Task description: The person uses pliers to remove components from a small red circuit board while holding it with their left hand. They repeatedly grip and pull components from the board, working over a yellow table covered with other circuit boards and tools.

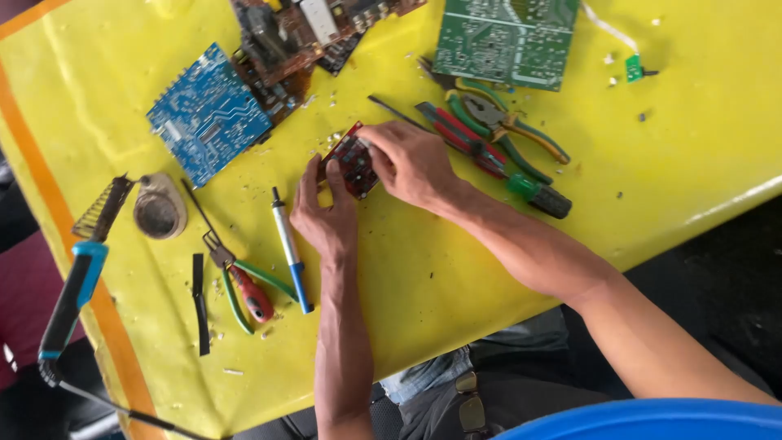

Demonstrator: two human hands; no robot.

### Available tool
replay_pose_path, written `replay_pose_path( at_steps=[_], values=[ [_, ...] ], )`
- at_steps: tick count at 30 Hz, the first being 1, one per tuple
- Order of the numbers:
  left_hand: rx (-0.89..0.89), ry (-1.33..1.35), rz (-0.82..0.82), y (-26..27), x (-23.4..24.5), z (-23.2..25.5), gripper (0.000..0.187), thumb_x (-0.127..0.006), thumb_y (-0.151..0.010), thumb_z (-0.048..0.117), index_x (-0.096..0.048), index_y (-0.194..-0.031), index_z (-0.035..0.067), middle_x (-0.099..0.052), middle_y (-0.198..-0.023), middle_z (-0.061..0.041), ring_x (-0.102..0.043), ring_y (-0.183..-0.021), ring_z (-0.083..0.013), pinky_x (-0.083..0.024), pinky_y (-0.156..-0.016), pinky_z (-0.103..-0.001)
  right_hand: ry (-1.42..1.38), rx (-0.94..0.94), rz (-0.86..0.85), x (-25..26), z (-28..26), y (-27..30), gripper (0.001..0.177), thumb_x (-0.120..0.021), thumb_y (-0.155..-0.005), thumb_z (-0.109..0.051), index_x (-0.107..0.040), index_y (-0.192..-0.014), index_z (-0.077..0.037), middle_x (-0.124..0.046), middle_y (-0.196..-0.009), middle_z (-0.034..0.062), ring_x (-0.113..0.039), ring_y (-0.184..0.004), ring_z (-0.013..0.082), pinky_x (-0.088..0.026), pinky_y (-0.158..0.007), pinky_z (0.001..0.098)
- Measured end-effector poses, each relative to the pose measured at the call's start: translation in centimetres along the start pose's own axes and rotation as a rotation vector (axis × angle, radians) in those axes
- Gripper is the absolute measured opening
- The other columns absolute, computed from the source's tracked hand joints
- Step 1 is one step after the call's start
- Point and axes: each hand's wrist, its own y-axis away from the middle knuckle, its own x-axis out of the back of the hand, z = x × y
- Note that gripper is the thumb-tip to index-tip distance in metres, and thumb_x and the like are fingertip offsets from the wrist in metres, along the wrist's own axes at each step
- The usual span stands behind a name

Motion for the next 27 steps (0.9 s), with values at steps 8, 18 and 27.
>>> replay_pose_path(
  at_steps=[8,18,27],
  values=[
    [-0.090,-0.333,-0.085,0.0,0.1,0.2,0.022,-0.063,-0.105,0.032,-0.079,-0.105,0.017,-0.067,-0.116,-0.005,-0.062,-0.110,-0.0200,-0.043,-0.089,-0.036,0.352,0.049,-0.019,-0.8,1.4,0.7,0.011,-0.070,-0.097,-0.017,-0.076,-0.105,-0.013,-0.070,-0.095,0.0115,-0.073,-0.082,0.0251,-0.061,-0.061,0.0333],
    [-0.110,-0.290,-0.116,0.2,0.6,0.8,0.020,-0.070,-0.101,0.030,-0.077,-0.109,0.013,-0.065,-0.114,-0.008,-0.061,-0.110,-0.0230,-0.041,-0.088,-0.037,0.188,0.008,-0.045,1.4,1.5,0.2,0.018,-0.063,-0.105,-0.020,-0.076,-0.114,-0.011,-0.074,-0.093,0.0135,-0.075,-0.084,0.0266,-0.064,-0.070,0.0318],
    [-0.100,-0.269,-0.087,0.3,-1.2,-2.8,0.024,-0.068,-0.097,0.037,-0.077,-0.107,0.017,-0.071,-0.117,-0.004,-0.059,-0.105,-0.0220,-0.039,-0.087,-0.045,0.423,-0.200,-0.131,12.9,0.7,1.9,0.039,-0.079,-0.100,-0.028,-0.070,-0.133,-0.009,-0.075,-0.116,0.0103,-0.072,-0.089,0.0221,-0.056,-0.079,0.0414]
  ],
)
